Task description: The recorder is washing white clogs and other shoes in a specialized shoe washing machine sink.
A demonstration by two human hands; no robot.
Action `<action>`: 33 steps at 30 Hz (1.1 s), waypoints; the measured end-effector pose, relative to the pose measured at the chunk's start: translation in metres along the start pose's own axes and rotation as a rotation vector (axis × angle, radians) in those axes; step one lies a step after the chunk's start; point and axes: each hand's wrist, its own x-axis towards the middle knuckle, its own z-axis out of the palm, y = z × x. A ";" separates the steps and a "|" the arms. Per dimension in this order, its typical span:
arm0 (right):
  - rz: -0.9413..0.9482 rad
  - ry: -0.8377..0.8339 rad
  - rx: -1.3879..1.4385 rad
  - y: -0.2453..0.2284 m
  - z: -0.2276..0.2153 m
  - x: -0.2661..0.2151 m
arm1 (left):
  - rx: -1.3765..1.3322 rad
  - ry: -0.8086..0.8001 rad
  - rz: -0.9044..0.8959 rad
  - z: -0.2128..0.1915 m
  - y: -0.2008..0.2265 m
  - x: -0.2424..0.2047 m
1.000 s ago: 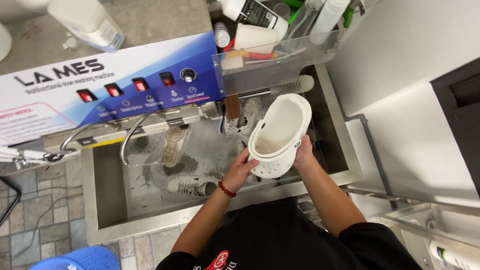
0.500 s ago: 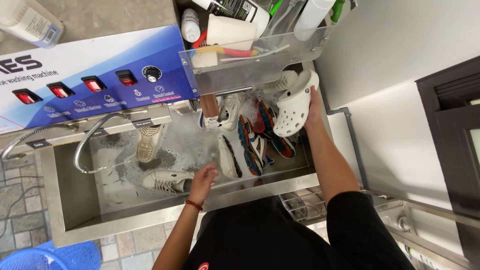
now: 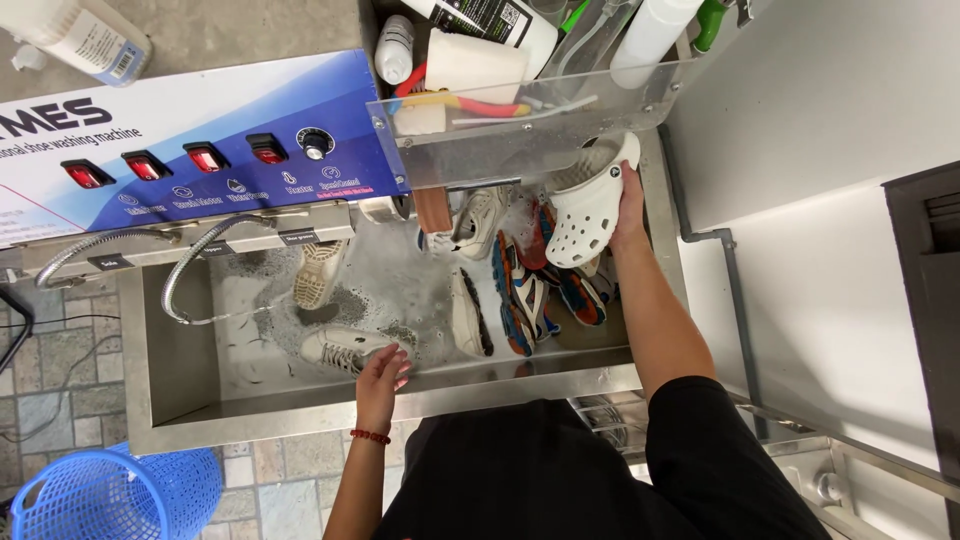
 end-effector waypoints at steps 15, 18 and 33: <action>0.142 -0.035 -0.159 -0.001 -0.043 0.001 | 0.001 0.004 0.042 -0.002 -0.005 -0.003; 0.137 -0.040 -0.201 0.002 -0.060 0.003 | -0.021 0.041 0.029 0.000 -0.003 -0.007; 0.161 0.060 -0.290 -0.006 -0.040 -0.005 | -0.006 0.096 0.028 -0.005 -0.014 -0.011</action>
